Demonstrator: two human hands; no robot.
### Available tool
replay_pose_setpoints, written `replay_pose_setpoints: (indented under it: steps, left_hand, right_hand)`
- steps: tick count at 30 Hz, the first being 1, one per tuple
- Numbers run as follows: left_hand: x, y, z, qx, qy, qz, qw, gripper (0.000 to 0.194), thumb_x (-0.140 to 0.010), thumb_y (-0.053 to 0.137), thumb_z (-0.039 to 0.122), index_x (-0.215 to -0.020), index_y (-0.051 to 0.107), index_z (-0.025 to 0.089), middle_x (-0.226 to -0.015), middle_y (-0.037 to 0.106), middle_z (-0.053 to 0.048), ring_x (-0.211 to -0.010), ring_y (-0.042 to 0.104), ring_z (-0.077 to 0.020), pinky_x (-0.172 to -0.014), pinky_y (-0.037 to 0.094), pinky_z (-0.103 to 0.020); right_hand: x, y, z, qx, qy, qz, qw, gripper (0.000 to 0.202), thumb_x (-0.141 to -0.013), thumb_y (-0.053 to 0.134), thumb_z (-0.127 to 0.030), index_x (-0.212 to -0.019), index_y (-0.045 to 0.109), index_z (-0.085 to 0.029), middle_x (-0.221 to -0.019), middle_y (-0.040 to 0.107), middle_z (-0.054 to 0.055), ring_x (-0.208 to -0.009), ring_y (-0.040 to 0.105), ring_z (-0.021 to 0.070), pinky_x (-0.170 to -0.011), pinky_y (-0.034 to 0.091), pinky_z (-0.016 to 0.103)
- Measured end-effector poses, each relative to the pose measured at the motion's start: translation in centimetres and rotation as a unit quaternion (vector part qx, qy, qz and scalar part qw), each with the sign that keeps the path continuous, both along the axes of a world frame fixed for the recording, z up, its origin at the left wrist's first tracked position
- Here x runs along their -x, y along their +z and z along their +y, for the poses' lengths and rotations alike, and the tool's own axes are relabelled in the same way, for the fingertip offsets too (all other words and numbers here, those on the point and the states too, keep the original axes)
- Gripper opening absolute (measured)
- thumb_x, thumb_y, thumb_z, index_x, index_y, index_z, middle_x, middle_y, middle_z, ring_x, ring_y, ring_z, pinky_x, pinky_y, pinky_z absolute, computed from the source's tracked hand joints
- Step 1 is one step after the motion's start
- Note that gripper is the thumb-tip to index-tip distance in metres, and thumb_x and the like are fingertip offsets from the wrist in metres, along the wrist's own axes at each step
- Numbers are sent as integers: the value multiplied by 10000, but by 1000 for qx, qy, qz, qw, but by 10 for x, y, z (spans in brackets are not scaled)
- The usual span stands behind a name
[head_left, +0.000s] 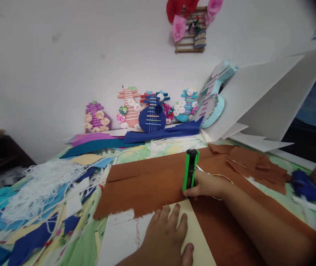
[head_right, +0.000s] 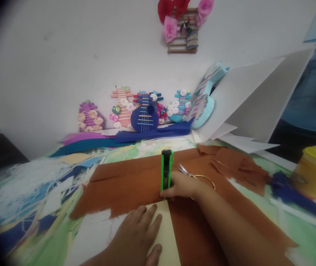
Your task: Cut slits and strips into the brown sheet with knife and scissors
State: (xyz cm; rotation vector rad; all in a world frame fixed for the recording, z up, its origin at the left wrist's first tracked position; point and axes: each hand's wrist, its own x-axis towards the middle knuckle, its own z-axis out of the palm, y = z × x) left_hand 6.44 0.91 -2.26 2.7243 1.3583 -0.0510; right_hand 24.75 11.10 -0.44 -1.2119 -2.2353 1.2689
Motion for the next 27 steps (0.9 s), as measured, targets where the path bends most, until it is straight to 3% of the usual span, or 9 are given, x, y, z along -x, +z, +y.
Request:
replay_pose_setpoints:
  steps: [7,11,15,18,21,27]
  left_hand:
    - [-1,3,2,23,-1,18,1000,537,-801,367,454,-1248,384,156,-1290,319,-163,-1112,339,-401,-851,315,-540]
    - [-1,1,2,21,2,8,1000,541,-803,362,462,-1252,377,160,-1297,311,-158,-1123,324,-399,-865,298,-537]
    - [-1,4,2,38,-2,7,999,538,-793,381,450,-1248,385,163,-1299,316,-148,-1118,333,-391,-874,296,-521]
    - [1,7,2,34,-13,-5,999,542,-791,372,454,-1252,380,168,-1314,306,-118,-1117,326,-387,-880,289,-518]
    - [2,7,3,27,-22,-12,999,534,-798,349,452,-1249,383,167,-1332,281,-87,-1114,318,-382,-877,286,-520]
    - [4,7,2,5,-26,-25,999,536,-783,356,472,-1224,412,172,-1332,292,-74,-1104,318,-362,-879,277,-515]
  right_hand:
    - [0,-5,1,9,-22,19,1000,163,-650,585,-304,-655,575,-142,-532,574,-9,-482,521,99,-432,370,185]
    - [1,-1,1,8,-120,139,983,273,-640,596,-268,-881,533,-157,-612,587,-7,-506,542,114,-459,417,213]
    - [5,13,-12,-41,-171,241,954,190,-668,567,-288,-794,478,-177,-590,554,-26,-572,564,137,-572,450,261]
    - [9,12,-26,-96,-201,184,957,133,-661,555,-285,-684,469,-185,-587,553,-21,-579,546,138,-562,425,253]
    - [12,0,-35,-162,-244,95,951,175,-624,571,-291,-597,431,-190,-547,497,-31,-530,489,128,-499,377,243]
    - [11,-18,-36,-201,-286,77,934,236,-649,533,-331,-577,348,-203,-525,400,-51,-503,422,114,-478,343,237]
